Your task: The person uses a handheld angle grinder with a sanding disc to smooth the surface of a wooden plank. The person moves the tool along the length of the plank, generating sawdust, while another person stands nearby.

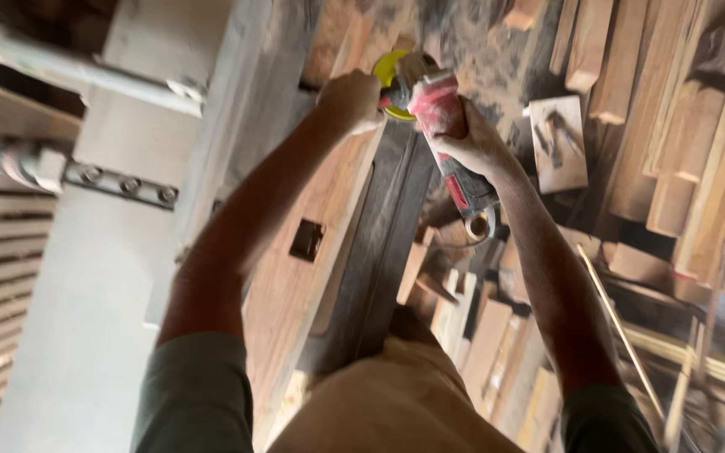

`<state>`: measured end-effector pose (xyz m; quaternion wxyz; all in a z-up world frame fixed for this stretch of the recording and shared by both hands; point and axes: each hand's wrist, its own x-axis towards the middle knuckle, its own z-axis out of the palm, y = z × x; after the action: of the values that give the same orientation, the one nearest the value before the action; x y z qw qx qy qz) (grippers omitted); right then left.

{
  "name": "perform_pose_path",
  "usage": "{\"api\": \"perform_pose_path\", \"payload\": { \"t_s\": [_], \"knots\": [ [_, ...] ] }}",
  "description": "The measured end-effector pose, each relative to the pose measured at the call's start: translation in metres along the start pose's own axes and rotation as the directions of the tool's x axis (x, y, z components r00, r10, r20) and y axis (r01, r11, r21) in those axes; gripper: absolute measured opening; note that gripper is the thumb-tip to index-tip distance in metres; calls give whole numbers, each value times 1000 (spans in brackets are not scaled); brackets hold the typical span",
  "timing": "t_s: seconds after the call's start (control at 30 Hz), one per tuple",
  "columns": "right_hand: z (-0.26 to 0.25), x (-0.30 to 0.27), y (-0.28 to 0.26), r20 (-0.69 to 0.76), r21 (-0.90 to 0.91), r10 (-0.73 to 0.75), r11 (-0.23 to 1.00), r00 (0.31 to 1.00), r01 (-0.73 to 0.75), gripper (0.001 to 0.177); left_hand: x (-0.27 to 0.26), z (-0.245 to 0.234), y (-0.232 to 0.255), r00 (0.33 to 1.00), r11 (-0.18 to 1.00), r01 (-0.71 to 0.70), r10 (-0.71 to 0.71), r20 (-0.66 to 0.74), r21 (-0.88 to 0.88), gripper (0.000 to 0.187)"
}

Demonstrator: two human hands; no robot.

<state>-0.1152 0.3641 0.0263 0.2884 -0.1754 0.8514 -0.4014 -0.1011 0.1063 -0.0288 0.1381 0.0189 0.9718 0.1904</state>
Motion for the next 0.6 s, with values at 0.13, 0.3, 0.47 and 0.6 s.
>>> {"api": "perform_pose_path", "payload": {
  "t_s": [0.13,0.3,0.47,0.6],
  "knots": [
    [33,-31,9,49,-40,44,998,998,-42,84,-50,22,3,996,999,31,-34,87,37,31],
    [95,-108,19,87,-65,-10,998,996,15,93,-158,49,12,964,991,130,-132,230,23,28],
    [142,-187,14,216,108,-61,993,975,39,114,-294,70,36,945,944,296,-268,189,-142,30],
    [146,-228,-4,389,72,138,981,911,-179,109,-355,62,59,907,907,386,-338,251,-170,32]
  ]
}}
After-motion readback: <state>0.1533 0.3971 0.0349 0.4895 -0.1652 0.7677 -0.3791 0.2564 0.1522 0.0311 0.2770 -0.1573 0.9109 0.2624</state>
